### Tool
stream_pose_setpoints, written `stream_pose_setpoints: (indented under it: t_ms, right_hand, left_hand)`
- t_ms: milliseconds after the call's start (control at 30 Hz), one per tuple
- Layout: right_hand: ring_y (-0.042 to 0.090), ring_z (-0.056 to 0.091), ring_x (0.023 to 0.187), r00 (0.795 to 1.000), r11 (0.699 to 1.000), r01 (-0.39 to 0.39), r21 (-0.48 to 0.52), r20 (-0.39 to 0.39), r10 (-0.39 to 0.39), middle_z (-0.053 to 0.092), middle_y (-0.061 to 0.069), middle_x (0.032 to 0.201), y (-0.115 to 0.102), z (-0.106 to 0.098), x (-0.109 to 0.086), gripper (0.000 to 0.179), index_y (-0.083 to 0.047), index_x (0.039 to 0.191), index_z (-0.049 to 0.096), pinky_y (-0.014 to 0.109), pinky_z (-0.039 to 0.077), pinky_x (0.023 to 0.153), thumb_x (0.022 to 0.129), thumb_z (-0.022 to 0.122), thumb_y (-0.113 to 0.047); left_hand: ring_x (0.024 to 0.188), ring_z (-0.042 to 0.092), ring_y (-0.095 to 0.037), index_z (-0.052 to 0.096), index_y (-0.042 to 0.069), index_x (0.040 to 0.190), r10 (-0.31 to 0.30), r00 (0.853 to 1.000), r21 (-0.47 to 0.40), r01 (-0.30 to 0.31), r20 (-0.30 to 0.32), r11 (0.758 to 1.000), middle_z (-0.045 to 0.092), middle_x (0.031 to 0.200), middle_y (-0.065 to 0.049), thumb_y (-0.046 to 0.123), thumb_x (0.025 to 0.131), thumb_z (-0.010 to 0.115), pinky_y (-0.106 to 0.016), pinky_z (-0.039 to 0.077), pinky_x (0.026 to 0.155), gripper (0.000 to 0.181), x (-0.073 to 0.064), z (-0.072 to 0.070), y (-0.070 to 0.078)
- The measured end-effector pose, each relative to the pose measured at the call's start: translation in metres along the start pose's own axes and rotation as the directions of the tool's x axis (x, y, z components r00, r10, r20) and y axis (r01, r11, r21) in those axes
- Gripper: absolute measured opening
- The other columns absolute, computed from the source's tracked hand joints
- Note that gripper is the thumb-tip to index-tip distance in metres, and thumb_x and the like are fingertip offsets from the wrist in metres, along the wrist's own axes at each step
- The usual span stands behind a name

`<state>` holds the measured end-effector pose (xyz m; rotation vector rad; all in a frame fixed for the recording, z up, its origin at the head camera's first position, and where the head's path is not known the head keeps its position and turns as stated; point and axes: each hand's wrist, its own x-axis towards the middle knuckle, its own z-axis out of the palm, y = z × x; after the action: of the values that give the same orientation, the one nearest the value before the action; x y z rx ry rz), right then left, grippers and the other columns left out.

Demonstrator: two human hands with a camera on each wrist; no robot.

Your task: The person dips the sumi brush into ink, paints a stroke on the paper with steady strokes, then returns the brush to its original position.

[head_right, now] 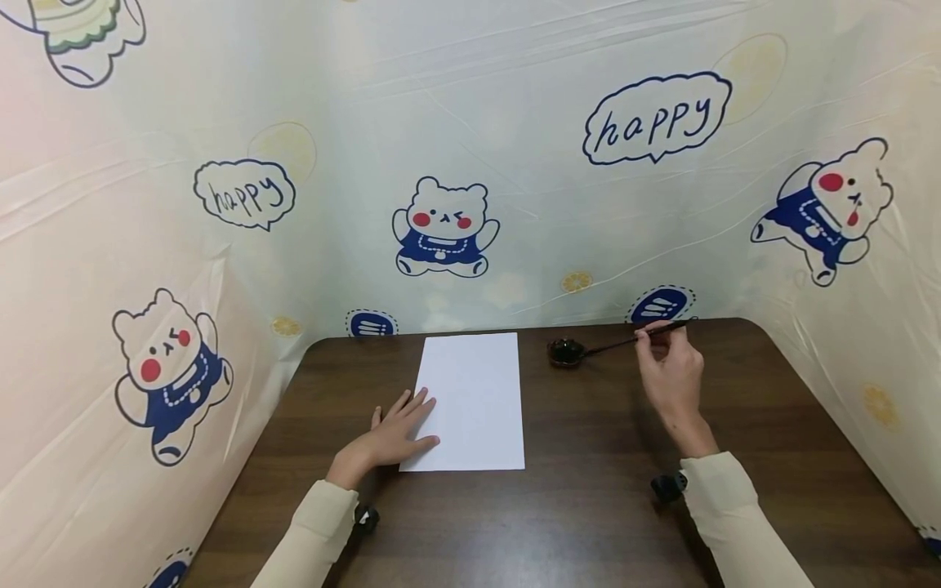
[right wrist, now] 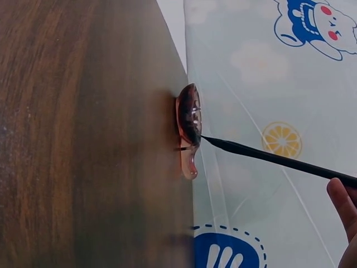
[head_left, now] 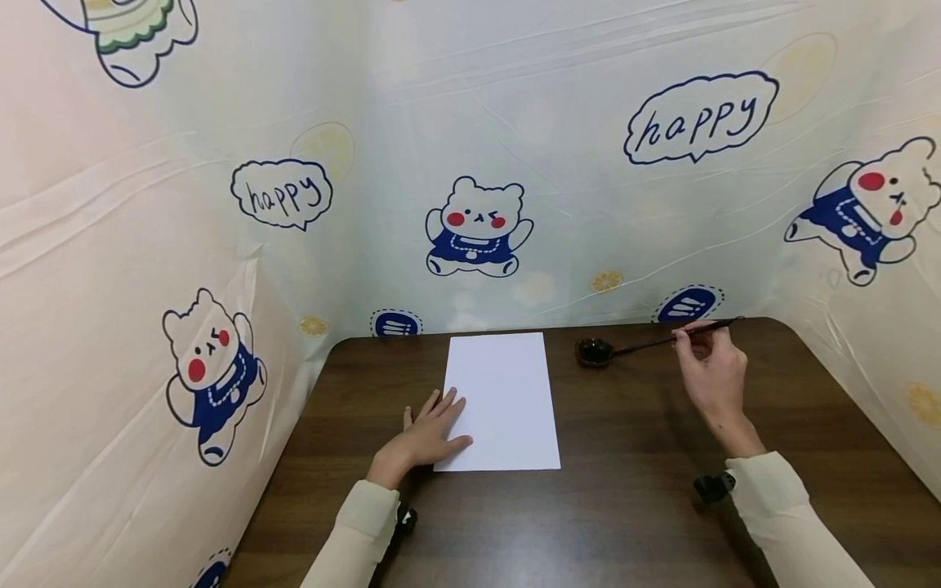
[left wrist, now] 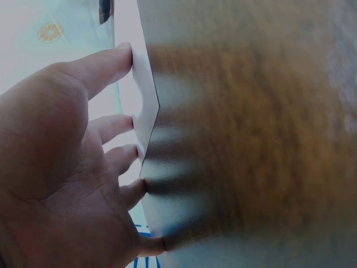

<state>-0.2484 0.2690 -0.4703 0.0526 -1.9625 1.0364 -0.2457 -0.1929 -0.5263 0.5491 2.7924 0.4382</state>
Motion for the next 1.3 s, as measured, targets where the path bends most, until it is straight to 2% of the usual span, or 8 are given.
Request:
stream_pose_setpoints:
  t_ms: [367,767,1033,1133,1300]
  right_hand:
    - [-0.022,0.057,0.073,1.000,0.999,-0.008,0.041,0.014,0.008,0.073,0.016,0.091,0.003,0.005,0.003,0.021,0.005,0.107,0.062,-0.001,0.044,0.067,0.092,0.066,-0.010]
    - [-0.009,0.064,0.073,0.992,0.975,-0.129,0.181,0.020,0.127,0.072,0.022,0.094,0.010,0.018,0.010,0.021,0.007,0.107,0.060,0.005,0.050,0.067,0.093,0.065,-0.008]
    - [-0.007,0.066,0.070,0.975,0.950,-0.223,0.219,0.055,0.216,0.069,0.028,0.096,-0.013,0.017,0.013,0.020,0.009,0.109,0.058,0.008,0.052,0.066,0.094,0.060,-0.003]
    - [-0.007,0.066,0.070,0.970,0.945,-0.243,0.220,0.064,0.235,0.069,0.028,0.097,-0.010,0.018,0.014,0.023,0.012,0.110,0.057,0.007,0.051,0.066,0.094,0.060,-0.003]
    - [-0.009,0.065,0.070,0.963,0.947,-0.269,0.178,0.065,0.261,0.069,0.024,0.098,0.013,0.026,0.014,0.028,0.011,0.114,0.057,0.005,0.050,0.066,0.095,0.061,-0.010]
  left_hand:
    - [0.154,0.005,-0.034,0.027,0.023,0.156,0.005,1.000,0.004,-0.005,-0.002,1.000,0.013,0.166,-0.002,0.059,0.094,0.052,-0.079,0.003,0.107,0.077,-0.001,0.000,0.000]
    - [0.154,0.005,-0.035,0.028,0.022,0.156,0.000,1.000,0.005,0.000,-0.005,1.000,0.013,0.166,-0.003,0.057,0.094,0.053,-0.078,0.002,0.108,0.076,-0.001,-0.002,0.003]
    - [0.153,0.006,-0.036,0.028,0.022,0.156,-0.002,1.000,0.007,0.002,-0.010,1.000,0.014,0.166,-0.003,0.056,0.094,0.054,-0.079,0.002,0.108,0.076,-0.002,-0.001,0.003]
    - [0.153,0.005,-0.036,0.027,0.021,0.156,0.003,1.000,0.007,-0.003,-0.008,1.000,0.013,0.166,-0.004,0.056,0.095,0.053,-0.079,0.002,0.107,0.075,-0.002,-0.001,0.002]
    - [0.153,0.005,-0.037,0.027,0.019,0.156,0.011,1.000,0.000,-0.011,-0.010,1.000,0.013,0.166,-0.006,0.053,0.095,0.053,-0.079,0.000,0.107,0.075,-0.002,-0.001,0.001]
